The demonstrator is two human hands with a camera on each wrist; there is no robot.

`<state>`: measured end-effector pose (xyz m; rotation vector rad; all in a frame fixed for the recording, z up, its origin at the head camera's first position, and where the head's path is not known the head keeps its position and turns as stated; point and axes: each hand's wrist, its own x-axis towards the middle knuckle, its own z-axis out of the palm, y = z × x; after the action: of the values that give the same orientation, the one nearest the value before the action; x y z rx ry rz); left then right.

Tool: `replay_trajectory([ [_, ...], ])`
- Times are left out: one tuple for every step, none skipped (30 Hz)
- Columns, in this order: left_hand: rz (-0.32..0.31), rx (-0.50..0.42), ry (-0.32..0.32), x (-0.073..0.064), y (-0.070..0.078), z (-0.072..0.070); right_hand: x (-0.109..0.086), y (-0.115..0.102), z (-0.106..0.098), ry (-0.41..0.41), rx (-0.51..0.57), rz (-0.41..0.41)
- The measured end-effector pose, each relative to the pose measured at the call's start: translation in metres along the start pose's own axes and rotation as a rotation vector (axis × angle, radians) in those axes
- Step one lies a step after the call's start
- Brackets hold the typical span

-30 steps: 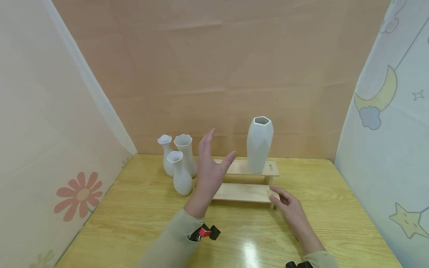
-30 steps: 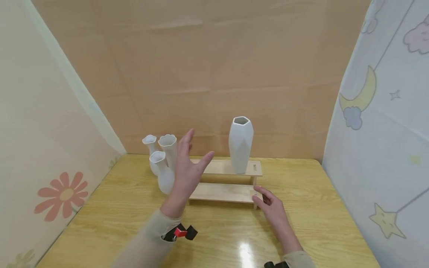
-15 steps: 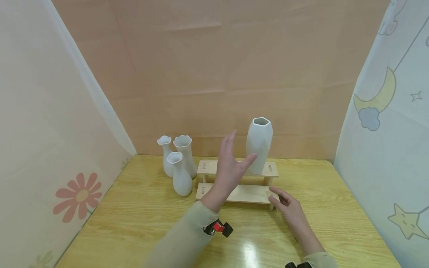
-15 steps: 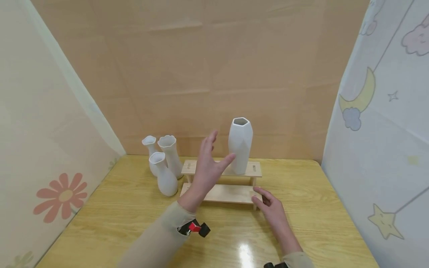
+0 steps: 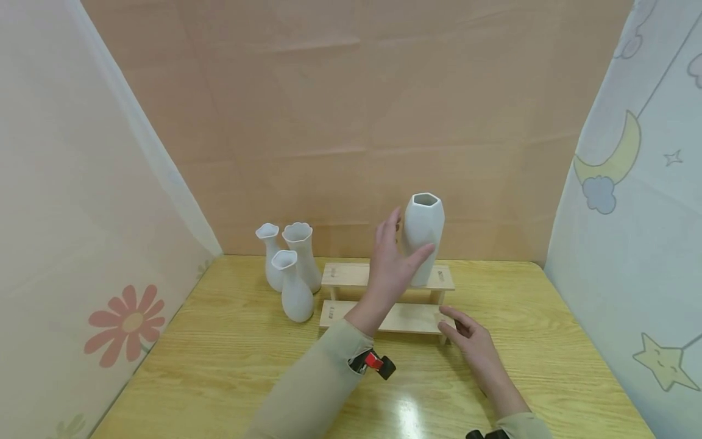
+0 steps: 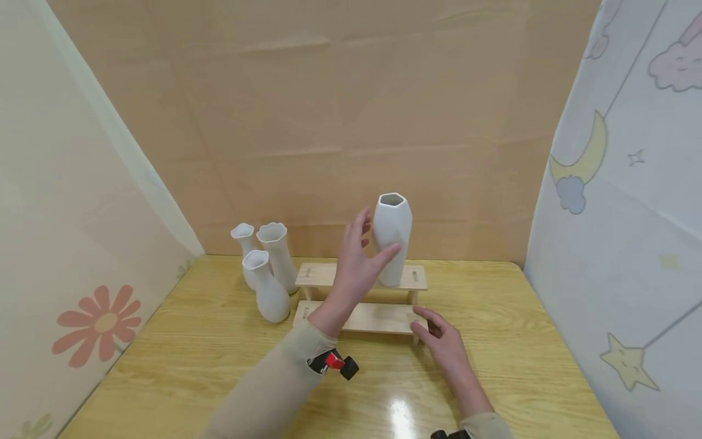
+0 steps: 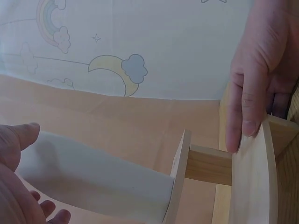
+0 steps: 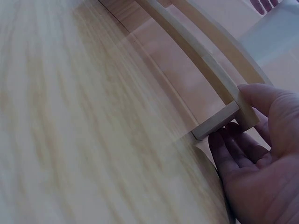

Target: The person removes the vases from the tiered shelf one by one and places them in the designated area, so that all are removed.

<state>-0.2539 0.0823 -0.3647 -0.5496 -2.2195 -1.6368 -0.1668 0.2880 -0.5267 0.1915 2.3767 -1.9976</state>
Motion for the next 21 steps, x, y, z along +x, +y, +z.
replay_trajectory([
  [-0.003, -0.003, 0.000, 0.001, 0.000, 0.001, 0.000, 0.000, 0.000, 0.002, -0.001, 0.000],
  [-0.004, -0.007, 0.001, 0.001, 0.000, 0.003, 0.000, 0.000, 0.000, 0.002, -0.004, 0.001],
  [-0.005, -0.009, 0.004, 0.002, -0.001, 0.004, 0.000, 0.000, 0.000, 0.004, -0.006, 0.000],
  [-0.004, -0.012, 0.007, 0.002, -0.001, 0.005, -0.001, 0.000, 0.001, 0.005, -0.008, 0.000],
  [-0.007, -0.014, 0.010, 0.003, -0.001, 0.006, -0.001, 0.000, 0.001, 0.007, -0.009, 0.000],
  [-0.009, -0.014, 0.010, 0.003, -0.002, 0.008, -0.001, 0.000, 0.001, 0.007, -0.009, 0.000],
  [-0.013, -0.014, 0.012, 0.004, -0.002, 0.009, -0.001, -0.001, 0.001, 0.007, -0.008, 0.001],
  [-0.018, -0.015, 0.011, 0.004, -0.003, 0.010, -0.001, -0.001, 0.001, 0.009, -0.008, 0.001],
  [-0.025, -0.017, 0.011, 0.005, -0.003, 0.011, -0.001, -0.001, 0.001, 0.009, -0.007, 0.002],
  [-0.031, -0.020, 0.010, 0.005, -0.003, 0.012, -0.001, -0.001, 0.001, 0.008, -0.006, 0.003],
  [-0.035, -0.024, 0.010, 0.005, -0.004, 0.013, -0.001, 0.000, 0.001, 0.008, -0.008, 0.004],
  [-0.038, -0.026, 0.012, 0.005, -0.004, 0.013, -0.001, 0.000, 0.001, 0.007, -0.009, 0.004],
  [-0.041, -0.030, 0.013, 0.006, -0.004, 0.013, -0.001, 0.000, 0.001, 0.006, -0.009, 0.005],
  [-0.044, -0.032, 0.015, 0.006, -0.004, 0.014, -0.001, 0.000, 0.001, 0.005, -0.011, 0.005],
  [-0.043, -0.032, 0.018, 0.006, -0.003, 0.014, -0.001, 0.000, 0.001, 0.004, -0.010, 0.006],
  [-0.043, -0.031, 0.020, 0.006, -0.003, 0.014, 0.000, 0.000, 0.001, 0.003, -0.011, 0.006],
  [-0.042, -0.027, 0.023, 0.006, -0.003, 0.014, 0.000, 0.001, 0.001, 0.004, -0.012, 0.006],
  [-0.042, -0.025, 0.025, 0.006, -0.003, 0.014, 0.000, 0.001, 0.001, 0.005, -0.010, 0.006],
  [-0.042, -0.024, 0.026, 0.006, -0.003, 0.015, 0.000, 0.001, 0.001, 0.007, -0.010, 0.007],
  [-0.043, -0.020, 0.029, 0.007, -0.003, 0.015, 0.000, 0.000, 0.001, 0.007, -0.009, 0.007],
  [-0.045, -0.015, 0.031, 0.007, -0.002, 0.016, 0.000, 0.000, 0.001, 0.007, -0.006, 0.007],
])
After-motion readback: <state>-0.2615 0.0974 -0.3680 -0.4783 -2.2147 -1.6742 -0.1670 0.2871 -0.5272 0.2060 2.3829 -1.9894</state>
